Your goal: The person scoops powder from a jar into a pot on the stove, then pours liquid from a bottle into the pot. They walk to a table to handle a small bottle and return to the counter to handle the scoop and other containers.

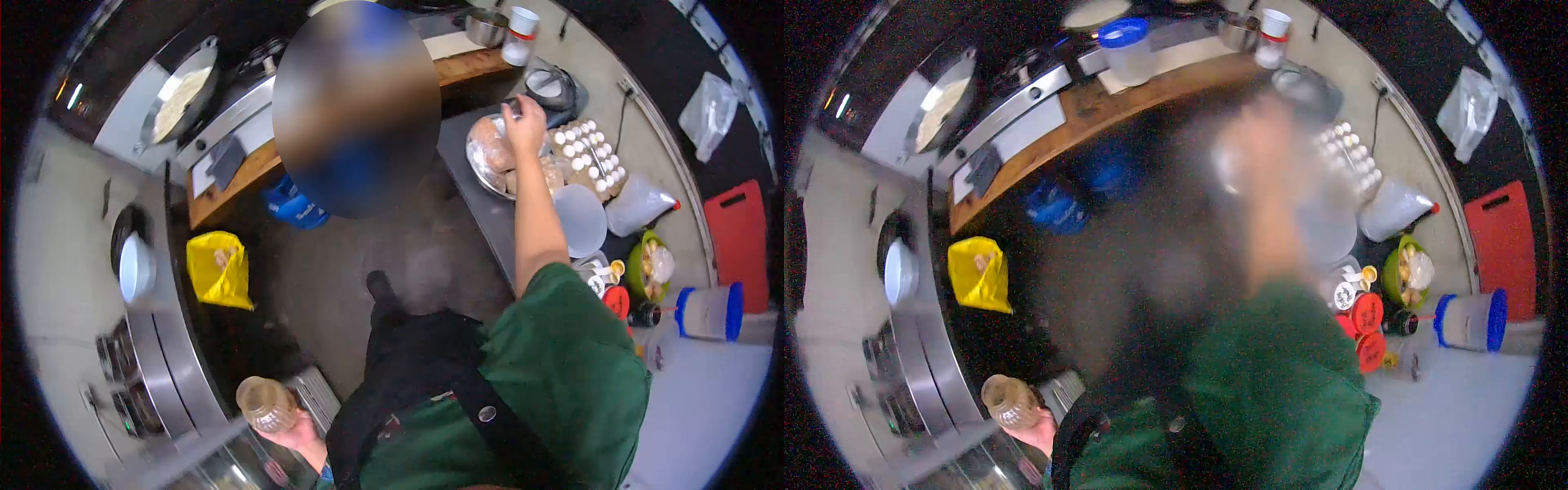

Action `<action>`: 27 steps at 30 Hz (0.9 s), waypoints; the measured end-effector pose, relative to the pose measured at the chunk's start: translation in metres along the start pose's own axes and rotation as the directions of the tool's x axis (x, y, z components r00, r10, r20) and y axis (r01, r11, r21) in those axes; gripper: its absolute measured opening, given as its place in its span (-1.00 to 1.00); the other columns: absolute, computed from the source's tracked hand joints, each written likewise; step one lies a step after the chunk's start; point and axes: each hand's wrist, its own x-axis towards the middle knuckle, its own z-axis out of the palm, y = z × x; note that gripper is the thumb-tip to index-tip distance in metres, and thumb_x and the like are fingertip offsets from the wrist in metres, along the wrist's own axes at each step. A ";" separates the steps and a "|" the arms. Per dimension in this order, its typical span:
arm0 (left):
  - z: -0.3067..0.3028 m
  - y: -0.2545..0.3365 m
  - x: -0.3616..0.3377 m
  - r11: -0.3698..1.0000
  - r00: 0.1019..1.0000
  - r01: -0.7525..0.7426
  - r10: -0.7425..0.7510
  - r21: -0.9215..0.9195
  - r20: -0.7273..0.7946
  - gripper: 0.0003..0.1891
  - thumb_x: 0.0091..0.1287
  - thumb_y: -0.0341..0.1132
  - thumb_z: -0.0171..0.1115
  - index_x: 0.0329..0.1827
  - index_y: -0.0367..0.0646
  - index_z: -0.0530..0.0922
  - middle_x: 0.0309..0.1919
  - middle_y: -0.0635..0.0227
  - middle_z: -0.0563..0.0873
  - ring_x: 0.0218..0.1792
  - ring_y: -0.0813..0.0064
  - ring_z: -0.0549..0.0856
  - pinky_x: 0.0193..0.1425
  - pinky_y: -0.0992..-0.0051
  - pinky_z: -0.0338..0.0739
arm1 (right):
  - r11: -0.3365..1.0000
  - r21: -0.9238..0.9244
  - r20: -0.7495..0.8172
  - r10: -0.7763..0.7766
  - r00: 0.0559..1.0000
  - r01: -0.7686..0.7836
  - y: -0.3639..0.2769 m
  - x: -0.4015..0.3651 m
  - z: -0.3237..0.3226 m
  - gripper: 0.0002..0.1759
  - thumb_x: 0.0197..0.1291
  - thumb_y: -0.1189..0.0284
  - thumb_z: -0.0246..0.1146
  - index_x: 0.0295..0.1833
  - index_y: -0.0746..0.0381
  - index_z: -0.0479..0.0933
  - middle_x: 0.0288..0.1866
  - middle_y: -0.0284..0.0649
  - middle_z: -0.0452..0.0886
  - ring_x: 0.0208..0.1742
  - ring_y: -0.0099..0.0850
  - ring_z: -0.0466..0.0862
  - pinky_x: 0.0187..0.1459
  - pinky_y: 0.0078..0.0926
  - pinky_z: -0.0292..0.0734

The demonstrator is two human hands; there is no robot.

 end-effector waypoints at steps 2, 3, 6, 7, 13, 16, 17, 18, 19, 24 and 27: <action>0.021 0.005 0.078 0.995 0.990 0.066 -0.075 0.079 0.121 -0.25 0.36 0.26 0.11 0.54 0.07 0.31 0.46 0.24 0.44 0.41 0.07 0.47 0.07 0.05 0.72 | 0.941 -0.333 0.335 0.054 0.941 0.065 0.023 -0.003 0.032 -0.56 0.18 0.11 0.33 0.08 0.15 0.68 0.13 -0.13 0.69 0.18 -0.14 0.64 0.22 -0.19 0.52; 0.037 0.002 0.115 0.989 0.967 0.086 -0.112 0.120 0.227 -0.24 0.36 0.26 0.11 0.54 0.10 0.30 0.48 0.24 0.41 0.44 0.07 0.45 0.05 0.09 0.74 | 0.844 -0.523 0.536 0.216 0.816 0.120 0.024 0.004 0.035 -0.55 0.21 0.07 0.29 0.11 0.09 0.69 0.15 -0.16 0.69 0.21 -0.15 0.64 0.23 -0.21 0.52; 0.128 -0.022 0.219 0.977 0.950 0.126 -0.169 0.173 0.263 -0.32 0.39 0.23 0.07 0.48 0.07 0.37 0.43 0.27 0.48 0.37 0.10 0.52 0.11 0.05 0.70 | 0.817 -0.570 0.518 0.272 0.811 0.090 0.033 -0.008 0.049 -0.57 0.26 0.03 0.22 0.10 0.00 0.71 0.18 -0.21 0.69 0.22 -0.19 0.64 0.24 -0.25 0.54; 0.172 -0.032 0.249 0.974 0.947 0.116 -0.167 0.193 0.275 -0.35 0.41 0.22 0.05 0.45 0.06 0.41 0.40 0.28 0.51 0.34 0.11 0.55 0.13 0.04 0.68 | 0.802 -0.594 0.496 0.301 0.814 0.065 0.042 0.000 0.050 -0.57 0.26 0.03 0.22 0.10 0.00 0.71 0.18 -0.21 0.69 0.22 -0.19 0.64 0.24 -0.25 0.54; 0.387 -0.124 0.367 0.906 0.651 0.314 -0.423 0.284 0.630 -0.36 0.51 0.11 -0.04 0.53 -0.08 0.31 0.47 0.12 0.41 0.41 -0.02 0.47 0.43 -0.08 0.45 | 0.566 -0.736 0.086 0.622 0.778 -0.371 0.125 0.041 -0.012 -0.61 0.26 0.10 0.17 0.02 0.03 0.73 -0.08 -0.01 0.76 -0.05 -0.01 0.75 0.06 -0.03 0.61; 0.433 -0.182 0.398 0.842 0.472 0.457 -0.503 0.287 0.724 -0.35 0.49 0.13 -0.02 0.52 -0.05 0.32 0.46 0.11 0.43 0.41 -0.03 0.47 0.42 -0.10 0.45 | 0.402 -0.782 -0.051 0.720 0.692 -0.476 0.194 0.054 -0.046 -0.56 0.29 0.10 0.09 0.07 0.09 0.70 0.05 0.01 0.73 0.12 -0.02 0.71 0.15 -0.03 0.58; 0.442 -0.201 0.404 0.844 0.546 0.453 -0.518 0.289 0.658 -0.35 0.48 0.14 0.00 0.51 -0.03 0.34 0.45 0.11 0.45 0.41 -0.03 0.47 0.41 -0.11 0.45 | 0.297 -0.800 -0.091 0.799 0.594 -0.522 0.201 0.063 -0.052 -0.52 0.28 0.10 0.08 0.13 0.12 0.67 0.14 0.02 0.69 0.19 -0.01 0.68 0.19 -0.05 0.56; 0.437 -0.222 0.423 0.823 0.477 0.466 -0.543 0.325 0.691 -0.36 0.46 0.18 0.01 0.49 0.02 0.37 0.43 0.16 0.49 0.40 0.02 0.49 0.39 -0.11 0.47 | 0.311 -0.805 0.014 0.861 0.508 -0.505 0.233 0.061 -0.060 -0.48 0.28 0.09 0.08 0.20 0.14 0.64 0.24 0.03 0.64 0.24 -0.01 0.65 0.23 -0.07 0.54; 0.435 -0.239 0.422 0.832 0.502 0.454 -0.535 0.320 0.679 -0.36 0.46 0.18 0.01 0.49 0.02 0.37 0.43 0.16 0.49 0.40 0.02 0.49 0.39 -0.11 0.47 | 0.295 -0.762 -0.019 0.879 0.476 -0.576 0.229 0.061 -0.058 -0.47 0.30 0.10 0.06 0.23 0.13 0.62 0.32 0.05 0.57 0.32 -0.04 0.60 0.26 -0.08 0.51; 0.489 -0.334 0.377 0.777 0.603 0.532 -0.626 0.335 0.495 -0.36 0.46 0.19 -0.01 0.47 0.03 0.41 0.43 0.25 0.50 0.40 0.06 0.49 0.42 -0.14 0.41 | 0.186 -0.869 0.062 0.960 0.272 -0.459 0.318 0.060 -0.038 -0.41 0.28 0.03 0.14 0.30 0.14 0.57 0.37 0.04 0.53 0.35 -0.05 0.57 0.33 -0.04 0.43; 0.487 -0.387 0.389 0.796 0.673 0.052 -0.474 0.603 0.567 -0.30 0.42 0.23 0.02 0.49 -0.02 0.39 0.43 0.24 0.49 0.42 0.02 0.46 0.47 -0.13 0.34 | 0.401 -0.494 -0.224 0.799 0.558 -0.771 0.366 0.045 -0.019 -0.46 0.12 0.11 0.28 0.13 0.23 0.68 0.10 0.10 0.70 0.18 -0.01 0.68 0.21 -0.14 0.55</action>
